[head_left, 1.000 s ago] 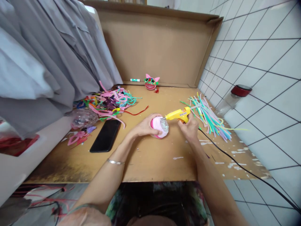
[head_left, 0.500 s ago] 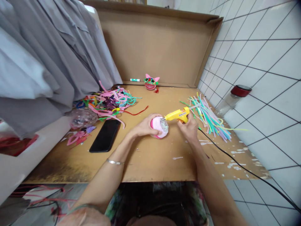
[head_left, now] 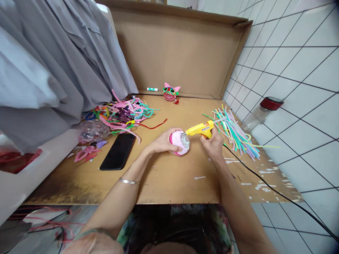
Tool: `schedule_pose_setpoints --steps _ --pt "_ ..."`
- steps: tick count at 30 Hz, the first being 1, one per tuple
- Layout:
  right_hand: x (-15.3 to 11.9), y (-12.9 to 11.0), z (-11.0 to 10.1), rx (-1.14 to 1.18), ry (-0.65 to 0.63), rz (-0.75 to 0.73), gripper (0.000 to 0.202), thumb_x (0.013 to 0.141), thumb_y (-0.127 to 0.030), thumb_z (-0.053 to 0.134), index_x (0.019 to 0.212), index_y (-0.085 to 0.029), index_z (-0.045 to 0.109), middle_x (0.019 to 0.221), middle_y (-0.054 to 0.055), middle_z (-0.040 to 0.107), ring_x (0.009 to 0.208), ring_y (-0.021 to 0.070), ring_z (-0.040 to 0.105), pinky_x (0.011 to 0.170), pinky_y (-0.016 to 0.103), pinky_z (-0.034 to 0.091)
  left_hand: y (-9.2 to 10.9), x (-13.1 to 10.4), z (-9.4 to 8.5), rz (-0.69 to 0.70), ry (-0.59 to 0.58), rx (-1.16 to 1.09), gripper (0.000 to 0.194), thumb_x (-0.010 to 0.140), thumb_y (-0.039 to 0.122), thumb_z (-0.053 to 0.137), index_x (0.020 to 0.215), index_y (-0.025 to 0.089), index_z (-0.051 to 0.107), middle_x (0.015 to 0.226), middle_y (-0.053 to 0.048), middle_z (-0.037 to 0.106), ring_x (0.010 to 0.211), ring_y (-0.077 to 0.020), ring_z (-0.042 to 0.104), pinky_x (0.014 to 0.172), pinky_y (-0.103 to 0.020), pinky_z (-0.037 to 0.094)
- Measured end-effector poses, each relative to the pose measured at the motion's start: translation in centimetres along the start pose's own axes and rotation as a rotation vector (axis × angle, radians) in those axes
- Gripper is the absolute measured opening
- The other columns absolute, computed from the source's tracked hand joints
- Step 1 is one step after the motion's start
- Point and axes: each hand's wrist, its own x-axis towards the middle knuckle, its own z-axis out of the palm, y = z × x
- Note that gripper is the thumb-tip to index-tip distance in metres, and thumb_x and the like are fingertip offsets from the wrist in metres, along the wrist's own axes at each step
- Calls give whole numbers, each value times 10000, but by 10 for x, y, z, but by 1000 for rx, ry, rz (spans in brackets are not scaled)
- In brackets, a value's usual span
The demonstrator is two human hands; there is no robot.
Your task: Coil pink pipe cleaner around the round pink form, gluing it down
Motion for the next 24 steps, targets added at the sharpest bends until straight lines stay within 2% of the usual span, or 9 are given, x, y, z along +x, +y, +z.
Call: schedule_pose_setpoints --steps 11,17,24 --pt "1 0 0 -18 9 36 293 656 -381 549 874 -191 591 680 20 600 570 181 520 617 338 454 0 0 0 -2 -10 0 785 530 297 817 1240 142 521 1183 -106 603 1143 -280 559 1037 -466 446" --pt "1 0 0 -7 21 -7 267 668 -372 552 880 -210 574 682 3 590 578 171 509 609 308 432 -4 1 -1 18 -18 40 765 541 266 807 1248 192 525 1219 -72 574 1120 -252 559 1039 -432 441" --pt "1 0 0 -11 27 13 280 664 -390 551 878 -209 572 677 7 596 582 180 519 609 309 423 -3 1 -1 11 -14 62 774 534 284 792 1249 166 523 1253 -90 569 1117 -254 568 1012 -405 460"
